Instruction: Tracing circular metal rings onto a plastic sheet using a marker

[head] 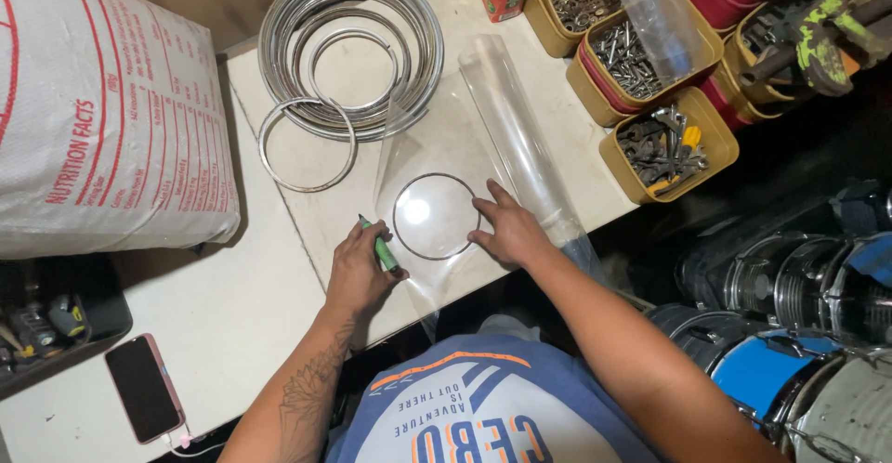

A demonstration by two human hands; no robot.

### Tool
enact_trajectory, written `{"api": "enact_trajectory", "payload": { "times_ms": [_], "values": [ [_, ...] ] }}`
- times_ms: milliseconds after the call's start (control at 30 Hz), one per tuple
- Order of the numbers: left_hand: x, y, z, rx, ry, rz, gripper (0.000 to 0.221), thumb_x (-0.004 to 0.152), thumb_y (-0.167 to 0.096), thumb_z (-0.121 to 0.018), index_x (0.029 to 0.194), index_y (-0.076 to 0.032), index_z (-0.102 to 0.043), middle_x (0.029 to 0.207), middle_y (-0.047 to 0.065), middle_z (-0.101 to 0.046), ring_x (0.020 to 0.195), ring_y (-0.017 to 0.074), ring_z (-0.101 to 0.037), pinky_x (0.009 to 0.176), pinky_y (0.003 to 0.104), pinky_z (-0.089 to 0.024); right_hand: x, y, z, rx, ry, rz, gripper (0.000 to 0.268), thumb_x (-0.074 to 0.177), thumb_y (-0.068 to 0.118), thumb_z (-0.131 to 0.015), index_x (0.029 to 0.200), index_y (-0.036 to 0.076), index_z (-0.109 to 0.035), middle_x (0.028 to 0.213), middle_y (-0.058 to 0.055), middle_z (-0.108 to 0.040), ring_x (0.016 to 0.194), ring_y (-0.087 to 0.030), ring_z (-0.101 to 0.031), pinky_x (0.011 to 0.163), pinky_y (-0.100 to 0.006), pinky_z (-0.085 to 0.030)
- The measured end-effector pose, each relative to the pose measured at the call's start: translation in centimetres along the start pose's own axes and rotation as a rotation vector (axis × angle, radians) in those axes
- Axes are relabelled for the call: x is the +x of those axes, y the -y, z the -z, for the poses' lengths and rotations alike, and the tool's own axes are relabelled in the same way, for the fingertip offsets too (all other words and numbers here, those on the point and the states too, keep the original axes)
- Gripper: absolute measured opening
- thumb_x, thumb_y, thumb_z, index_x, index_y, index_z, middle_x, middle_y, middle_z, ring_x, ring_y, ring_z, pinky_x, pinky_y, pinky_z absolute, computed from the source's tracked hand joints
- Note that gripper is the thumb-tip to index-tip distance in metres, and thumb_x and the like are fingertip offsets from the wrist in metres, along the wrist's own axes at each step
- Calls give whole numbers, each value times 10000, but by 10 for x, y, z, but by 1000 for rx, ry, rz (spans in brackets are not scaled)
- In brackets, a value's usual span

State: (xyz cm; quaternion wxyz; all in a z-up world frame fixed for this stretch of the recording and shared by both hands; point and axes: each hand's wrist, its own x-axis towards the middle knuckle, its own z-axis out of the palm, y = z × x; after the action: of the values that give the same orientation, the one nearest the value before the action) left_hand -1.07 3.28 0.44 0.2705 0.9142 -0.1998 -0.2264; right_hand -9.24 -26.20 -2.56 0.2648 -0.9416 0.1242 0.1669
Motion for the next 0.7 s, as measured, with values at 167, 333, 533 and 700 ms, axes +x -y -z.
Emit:
{"api": "enact_trajectory", "payload": {
  "times_ms": [167, 333, 533, 700],
  "values": [
    [0, 1, -2, -5, 17, 16, 824, 630, -325, -954, 1326, -215, -528, 1377, 12, -677, 1498, 322, -396, 1249, 466, -303, 3, 5, 7, 47, 7, -20, 461, 990, 328, -588, 1438, 218, -599, 1659, -122, -332, 1444, -334, -457, 1183, -464, -413],
    [0, -3, 2, 6, 46, 33, 840, 647, -336, -946, 1359, -218, -515, 1379, 2, -677, 1507, 314, -383, 1258, 454, -291, 3, 3, 6, 34, -5, -8, 480, 965, 329, -618, 1436, 232, -605, 1655, -121, -345, 1427, -340, -479, 1156, -459, -443],
    [-1, -4, 4, 20, 65, 57, 843, 657, -358, -940, 1373, -216, -518, 1405, -5, -663, 1517, 308, -368, 1273, 450, -269, -1, 5, 3, 4, -15, -6, 649, 867, 450, -734, 1448, 201, -586, 1659, -137, -331, 1448, -337, -451, 1175, -461, -426],
    [-1, -4, 6, -12, 52, 30, 833, 662, -342, -938, 1370, -200, -524, 1400, 18, -666, 1507, 329, -378, 1260, 463, -283, 1, -2, -6, -2, -37, 12, 670, 847, 468, -761, 1439, 200, -595, 1651, -145, -347, 1447, -340, -452, 1191, -458, -406]
  ]
}}
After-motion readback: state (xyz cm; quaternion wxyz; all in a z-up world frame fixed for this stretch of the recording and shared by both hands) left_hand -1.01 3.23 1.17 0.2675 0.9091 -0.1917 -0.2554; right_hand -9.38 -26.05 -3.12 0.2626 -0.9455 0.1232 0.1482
